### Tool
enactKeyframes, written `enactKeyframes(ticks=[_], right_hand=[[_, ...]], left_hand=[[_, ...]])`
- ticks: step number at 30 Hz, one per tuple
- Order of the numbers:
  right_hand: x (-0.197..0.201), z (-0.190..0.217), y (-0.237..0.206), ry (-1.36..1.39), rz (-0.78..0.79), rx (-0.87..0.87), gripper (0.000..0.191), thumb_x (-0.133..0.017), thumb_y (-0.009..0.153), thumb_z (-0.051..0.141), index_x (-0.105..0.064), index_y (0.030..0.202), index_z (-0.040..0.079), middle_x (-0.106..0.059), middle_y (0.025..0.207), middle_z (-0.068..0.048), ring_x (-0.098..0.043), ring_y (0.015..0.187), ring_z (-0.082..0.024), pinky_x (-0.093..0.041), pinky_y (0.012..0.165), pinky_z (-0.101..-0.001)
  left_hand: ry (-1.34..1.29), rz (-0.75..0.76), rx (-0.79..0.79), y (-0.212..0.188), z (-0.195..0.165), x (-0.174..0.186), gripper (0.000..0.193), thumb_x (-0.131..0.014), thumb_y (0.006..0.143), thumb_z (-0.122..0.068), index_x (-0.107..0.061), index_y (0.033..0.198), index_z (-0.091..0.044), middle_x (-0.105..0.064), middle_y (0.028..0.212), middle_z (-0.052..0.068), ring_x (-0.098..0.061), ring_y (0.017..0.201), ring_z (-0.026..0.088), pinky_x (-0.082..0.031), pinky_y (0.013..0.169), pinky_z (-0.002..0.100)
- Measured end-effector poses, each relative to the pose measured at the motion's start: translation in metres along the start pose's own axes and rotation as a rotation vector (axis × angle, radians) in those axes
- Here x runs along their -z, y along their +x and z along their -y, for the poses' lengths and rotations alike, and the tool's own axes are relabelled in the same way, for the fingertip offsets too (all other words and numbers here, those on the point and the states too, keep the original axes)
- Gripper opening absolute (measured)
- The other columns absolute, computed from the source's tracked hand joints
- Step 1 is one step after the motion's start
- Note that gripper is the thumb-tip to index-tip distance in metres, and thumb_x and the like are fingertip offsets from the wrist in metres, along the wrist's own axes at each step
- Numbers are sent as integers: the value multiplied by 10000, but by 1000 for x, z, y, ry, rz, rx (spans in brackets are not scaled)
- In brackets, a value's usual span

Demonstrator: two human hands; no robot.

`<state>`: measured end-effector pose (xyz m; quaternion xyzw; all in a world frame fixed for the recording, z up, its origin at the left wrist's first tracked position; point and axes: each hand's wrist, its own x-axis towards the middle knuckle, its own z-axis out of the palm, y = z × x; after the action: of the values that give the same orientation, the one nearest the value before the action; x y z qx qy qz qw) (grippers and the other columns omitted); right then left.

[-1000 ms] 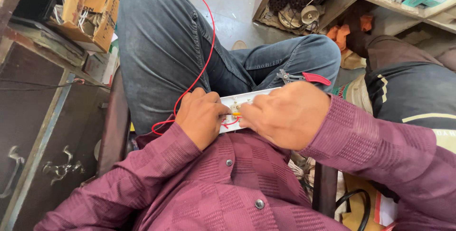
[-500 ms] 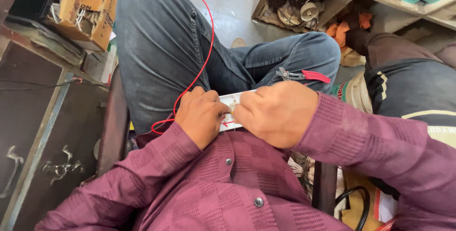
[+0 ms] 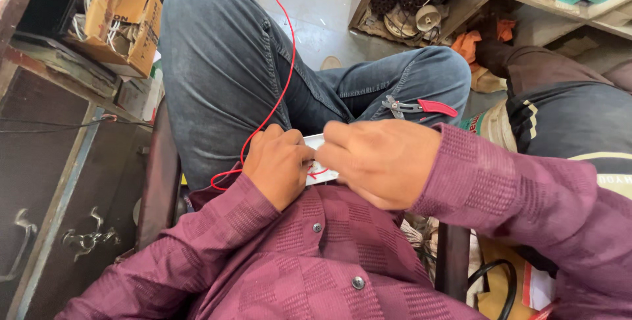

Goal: The person sits cross-legged and wires a white multi-socket electrical board. They use red wires, a screwdriver, and pliers to connect terminals, stripping wire ends and tightening screws. The board is held on the lap and manipulated throughout.

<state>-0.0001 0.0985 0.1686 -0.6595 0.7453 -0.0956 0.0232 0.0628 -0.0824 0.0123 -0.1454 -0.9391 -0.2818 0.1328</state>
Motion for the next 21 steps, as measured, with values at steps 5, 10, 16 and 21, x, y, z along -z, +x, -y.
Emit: enactKeyframes(ticks=[5, 10, 16, 21], right_hand=[[-10, 3, 3, -145, 194, -134, 174, -631, 885, 238, -636, 861, 66, -631, 713, -87, -685, 607, -270, -529, 480, -405], [-9, 3, 4, -164, 48, -29, 156, -613, 719, 151, -616, 844, 57, -644, 777, -96, -695, 712, -274, -546, 541, -374], [-8, 2, 11, -213, 250, -158, 120, -660, 769, 193, -662, 805, 79, -644, 731, -92, -690, 650, -275, -533, 511, -401], [-9, 1, 11, -181, 67, 32, 102, -656, 731, 163, -635, 705, 67, -657, 702, -82, -707, 701, -288, -552, 611, -421]], left_hand=[[-20, -32, -36, -1, 0, 0, 156, -698, 748, -135, -823, 832, -177, -651, 805, 22, -558, 813, 280, -431, 698, 438], [-11, -37, -26, 0, 1, 1, 175, -692, 750, -122, -828, 840, -185, -648, 810, 20, -555, 815, 280, -433, 706, 435], [0, -28, -24, -1, 0, 1, 177, -695, 755, -130, -831, 848, -194, -641, 803, 27, -560, 821, 281, -440, 715, 435], [-9, -18, -6, -2, 1, -3, 124, -712, 776, -168, -822, 831, -183, -660, 823, 20, -562, 829, 283, -433, 711, 446]])
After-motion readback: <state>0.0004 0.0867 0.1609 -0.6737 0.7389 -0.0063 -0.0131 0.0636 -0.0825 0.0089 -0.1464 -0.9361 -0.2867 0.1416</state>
